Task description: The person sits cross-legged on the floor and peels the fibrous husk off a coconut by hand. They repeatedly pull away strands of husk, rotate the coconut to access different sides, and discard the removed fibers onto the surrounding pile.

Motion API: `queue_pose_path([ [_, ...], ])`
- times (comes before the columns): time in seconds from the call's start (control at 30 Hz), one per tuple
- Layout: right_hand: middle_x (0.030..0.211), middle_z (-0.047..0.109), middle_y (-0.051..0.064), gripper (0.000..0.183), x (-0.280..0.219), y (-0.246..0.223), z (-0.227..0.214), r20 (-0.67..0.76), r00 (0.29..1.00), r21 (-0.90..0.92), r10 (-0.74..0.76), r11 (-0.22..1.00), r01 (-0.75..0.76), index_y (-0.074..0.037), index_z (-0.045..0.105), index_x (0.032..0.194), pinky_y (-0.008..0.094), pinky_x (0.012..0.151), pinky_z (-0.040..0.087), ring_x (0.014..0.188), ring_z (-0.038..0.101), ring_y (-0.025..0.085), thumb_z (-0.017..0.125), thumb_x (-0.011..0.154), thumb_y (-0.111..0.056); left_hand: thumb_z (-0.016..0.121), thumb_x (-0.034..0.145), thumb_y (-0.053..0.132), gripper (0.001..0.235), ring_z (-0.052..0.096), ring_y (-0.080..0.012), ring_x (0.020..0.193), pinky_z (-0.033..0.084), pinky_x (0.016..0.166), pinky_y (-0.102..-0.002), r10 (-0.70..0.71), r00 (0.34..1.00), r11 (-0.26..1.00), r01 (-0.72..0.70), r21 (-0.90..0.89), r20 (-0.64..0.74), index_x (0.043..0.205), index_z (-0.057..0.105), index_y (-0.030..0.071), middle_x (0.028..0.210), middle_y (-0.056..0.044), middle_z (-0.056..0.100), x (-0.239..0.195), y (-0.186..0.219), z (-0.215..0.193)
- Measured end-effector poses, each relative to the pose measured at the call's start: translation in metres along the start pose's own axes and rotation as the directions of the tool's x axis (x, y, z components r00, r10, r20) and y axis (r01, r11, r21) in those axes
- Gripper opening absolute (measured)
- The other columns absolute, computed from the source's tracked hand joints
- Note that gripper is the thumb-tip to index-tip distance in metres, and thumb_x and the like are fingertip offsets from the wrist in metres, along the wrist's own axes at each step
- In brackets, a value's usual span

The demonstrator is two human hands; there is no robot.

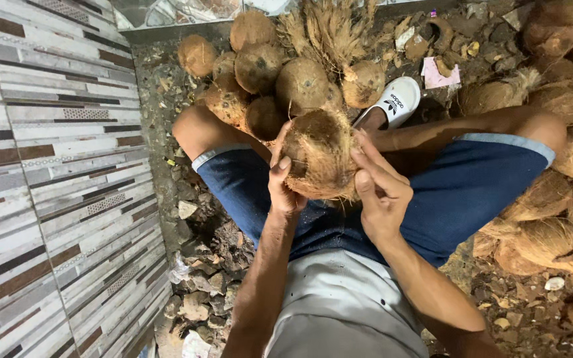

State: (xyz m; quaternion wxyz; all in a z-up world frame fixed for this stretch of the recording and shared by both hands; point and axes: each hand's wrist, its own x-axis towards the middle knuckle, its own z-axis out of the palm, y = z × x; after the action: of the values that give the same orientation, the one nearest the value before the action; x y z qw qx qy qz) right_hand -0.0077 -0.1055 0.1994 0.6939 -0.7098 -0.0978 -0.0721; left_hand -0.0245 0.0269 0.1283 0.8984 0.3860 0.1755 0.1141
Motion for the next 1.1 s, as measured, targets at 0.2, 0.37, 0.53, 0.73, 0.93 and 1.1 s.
queue_pose_path([
  [0.2,0.105,0.071,0.026,0.022,0.003,-0.008,0.012,-0.144,0.988,-0.126,-0.060,0.991,0.042,0.006,0.073,0.103,0.057,0.094,0.054,0.112,0.063,0.044,0.057,0.099,-0.008,0.065,0.084,0.048,0.083,0.047,-0.0376,0.133,0.037,0.112,-0.059,-0.021,1.000,0.994,0.020,0.109,0.010,0.154,0.038,0.011,0.146,-0.027,0.047,-0.004,0.014,0.006],
  [0.37,0.098,0.072,0.026,0.019,0.005,-0.006,0.011,-0.141,0.989,-0.104,-0.042,0.994,0.028,0.009,0.072,0.096,0.056,0.093,0.053,0.108,0.065,0.043,0.058,0.098,-0.004,0.069,0.076,0.042,0.090,0.049,-0.0404,0.130,0.038,0.108,-0.061,-0.085,0.996,0.996,0.085,0.007,-0.004,0.155,0.036,0.012,0.144,-0.028,0.048,-0.003,-0.005,-0.020],
  [0.53,0.113,0.069,0.026,0.032,0.026,0.001,-0.017,0.107,0.990,-0.088,-0.092,0.991,0.102,0.007,0.069,0.108,0.055,0.099,0.049,0.114,0.065,0.041,0.069,0.091,-0.020,0.064,0.079,0.030,0.074,0.052,-0.0526,0.119,0.037,0.099,-0.073,-0.321,0.921,0.933,0.266,-0.243,-0.222,0.148,0.046,0.010,0.136,-0.033,0.051,0.008,-0.021,-0.057],
  [0.73,0.106,0.069,0.019,0.030,0.043,0.010,-0.041,0.508,0.844,0.043,-0.170,0.984,0.172,0.001,0.073,0.109,0.056,0.102,0.042,0.103,0.062,0.036,0.074,0.082,-0.013,0.072,0.077,0.029,0.068,0.060,-0.0452,0.112,0.045,0.097,-0.065,-0.548,0.832,0.830,0.526,-0.187,-0.092,0.137,0.054,0.002,0.124,-0.028,0.061,0.019,-0.033,-0.078],
  [0.93,0.100,0.069,0.015,0.032,0.038,0.019,-0.048,0.579,0.813,0.014,-0.060,0.998,0.063,-0.003,0.071,0.099,0.044,0.076,0.046,0.080,0.058,0.029,0.081,0.076,-0.023,0.083,0.069,0.033,0.062,0.069,-0.0416,0.092,0.053,0.084,-0.061,-0.767,0.597,0.638,0.749,-0.179,-0.234,0.116,0.067,-0.005,0.103,-0.026,0.071,0.017,-0.017,-0.032],
  [1.1,0.089,0.064,0.015,0.019,0.020,0.026,-0.047,0.594,0.801,-0.026,-0.078,0.993,0.116,-0.003,0.070,0.092,0.047,0.072,0.046,0.073,0.055,0.034,0.077,0.079,-0.015,0.094,0.053,0.039,0.076,0.070,-0.0320,0.101,0.059,0.082,-0.049,-0.780,0.616,0.612,0.788,0.069,-0.113,0.115,0.070,0.002,0.111,-0.026,0.069,0.010,-0.010,-0.018],
])
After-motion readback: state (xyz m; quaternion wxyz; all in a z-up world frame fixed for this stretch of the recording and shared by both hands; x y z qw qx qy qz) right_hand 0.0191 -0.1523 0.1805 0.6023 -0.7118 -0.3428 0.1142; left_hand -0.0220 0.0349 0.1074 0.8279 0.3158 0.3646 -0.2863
